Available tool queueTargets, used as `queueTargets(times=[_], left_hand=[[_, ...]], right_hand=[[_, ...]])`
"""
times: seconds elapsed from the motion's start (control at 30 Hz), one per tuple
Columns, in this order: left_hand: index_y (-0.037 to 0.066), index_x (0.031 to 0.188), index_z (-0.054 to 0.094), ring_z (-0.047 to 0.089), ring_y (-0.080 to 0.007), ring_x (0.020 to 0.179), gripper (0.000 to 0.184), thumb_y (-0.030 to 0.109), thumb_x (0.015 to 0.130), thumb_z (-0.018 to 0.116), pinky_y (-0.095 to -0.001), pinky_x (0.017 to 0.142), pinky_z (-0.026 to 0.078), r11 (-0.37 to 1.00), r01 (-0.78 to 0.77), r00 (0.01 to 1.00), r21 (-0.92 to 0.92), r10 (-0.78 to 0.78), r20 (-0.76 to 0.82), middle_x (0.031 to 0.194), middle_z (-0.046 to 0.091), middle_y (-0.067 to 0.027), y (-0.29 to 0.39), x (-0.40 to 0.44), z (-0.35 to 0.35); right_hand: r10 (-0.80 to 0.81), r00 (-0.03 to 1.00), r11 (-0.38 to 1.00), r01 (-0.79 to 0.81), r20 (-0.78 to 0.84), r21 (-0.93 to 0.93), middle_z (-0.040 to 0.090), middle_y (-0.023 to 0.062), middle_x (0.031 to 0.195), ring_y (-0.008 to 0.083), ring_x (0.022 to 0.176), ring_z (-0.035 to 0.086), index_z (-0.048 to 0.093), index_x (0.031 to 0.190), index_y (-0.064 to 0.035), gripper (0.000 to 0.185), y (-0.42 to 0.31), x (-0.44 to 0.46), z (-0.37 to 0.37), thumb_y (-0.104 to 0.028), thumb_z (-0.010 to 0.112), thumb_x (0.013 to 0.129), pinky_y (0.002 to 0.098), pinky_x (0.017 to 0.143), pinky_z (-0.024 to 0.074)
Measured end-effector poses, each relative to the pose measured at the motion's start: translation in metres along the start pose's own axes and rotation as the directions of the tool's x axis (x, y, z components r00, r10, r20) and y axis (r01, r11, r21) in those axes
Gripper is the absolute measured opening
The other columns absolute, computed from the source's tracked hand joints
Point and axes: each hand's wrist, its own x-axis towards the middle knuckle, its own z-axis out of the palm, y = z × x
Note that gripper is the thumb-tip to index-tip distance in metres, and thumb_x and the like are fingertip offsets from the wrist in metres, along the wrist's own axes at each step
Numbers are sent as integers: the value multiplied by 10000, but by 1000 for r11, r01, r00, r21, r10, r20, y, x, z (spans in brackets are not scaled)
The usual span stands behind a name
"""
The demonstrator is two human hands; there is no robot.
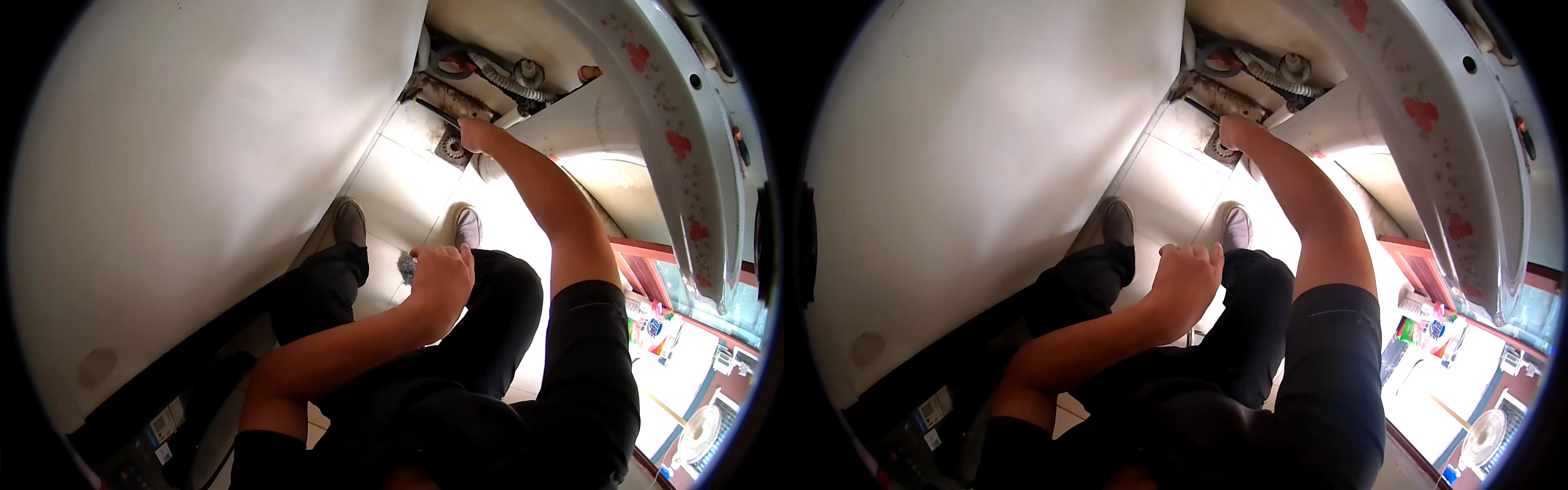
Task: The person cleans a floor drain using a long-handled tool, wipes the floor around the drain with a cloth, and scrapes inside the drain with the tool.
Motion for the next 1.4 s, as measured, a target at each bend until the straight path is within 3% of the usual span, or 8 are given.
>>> queueTargets(times=[0.2, 0.37, 0.6, 0.67, 0.7, 0.93, 1.3, 1.4], left_hand=[[42, 1381, 442, 625, -197, 817, 610, 135, 808, 628, -329, 672, 455, 1000, -9, 998, 20, 11, -63, 901, 634, -68, -2, 10, 3], [-59, 1388, 365, 660, -250, 778, 695, 158, 794, 654, -342, 681, 520, 989, 74, 997, -131, -74, 8, 887, 649, -117, -23, 32, 15], [-24, 1414, 216, 668, -312, 809, 600, 99, 889, 477, -390, 754, 545, 636, 125, 964, -761, -260, -60, 920, 640, -195, -54, 76, 51], [9, 1356, 277, 658, -307, 815, 478, 104, 901, 389, -399, 757, 554, -724, 198, 915, -660, -105, 390, 984, 614, -204, -50, 86, 51], [21, 1282, 338, 644, -304, 840, 398, 176, 917, 376, -406, 708, 569, -782, 115, 939, -612, -116, 324, 1030, 575, -189, -46, 83, 49], [65, 1016, 499, 553, -184, 549, 274, 301, 903, 417, -340, 521, 535, -767, 14, 845, -641, -334, 418, 792, 551, -80, -39, 87, 55], [112, 1434, 351, 515, -176, 467, 551, 171, 895, 453, -326, 375, 413, 312, 97, 723, -945, -675, -148, 746, 549, -100, -81, 130, 101], [178, 1476, 304, 478, -164, 420, 583, 155, 907, 428, -342, 349, 370, 176, 211, 824, -961, -561, 78, 658, 502, -79, -91, 115, 58]], right_hand=[[-264, 960, 841, 275, 90, -466, 609, 259, 1152, 374, 928, 658, 481, 1277, 27, 409, 43, 68, 35, -71, 471, 880, 439, 696, 556], [15, 998, 993, -8, -54, 119, 641, 271, 1020, 370, 770, 657, 585, 1167, 48, 337, -3, 77, 74, -103, 458, 893, 511, 663, 538], [110, 992, 346, -97, 62, 933, 527, 168, 598, 263, 467, 550, 524, 721, 64, 153, -55, -9, 38, -22, 499, 845, 405, 415, 474], [99, 993, 83, -72, 63, 994, 505, 124, 580, 218, 448, 519, 510, 726, 42, 158, -53, -7, 47, -43, 512, 859, 370, 407, 463], [-42, 990, -369, -142, 136, 919, 479, 84, 585, 177, 443, 476, 507, 780, 22, 130, -47, 3, 58, -67, 517, 875, 335, 400, 437], [-297, 952, -887, -302, 69, 349, 476, 58, 678, 139, 516, 417, 451, 850, -26, 167, -52, 2, 107, -180, 444, 916, 275, 434, 376], [190, 982, -303, 48, 11, 952, 535, 105, 639, 221, 450, 530, 435, 1372, -110, 488, -73, 61, 121, -59, 413, 887, 390, 400, 443], [197, 979, -119, 75, -51, 990, 567, 118, 660, 228, 477, 566, 461, 1350, -82, 467, -65, 94, 135, -50, 387, 890, 388, 423, 467]])
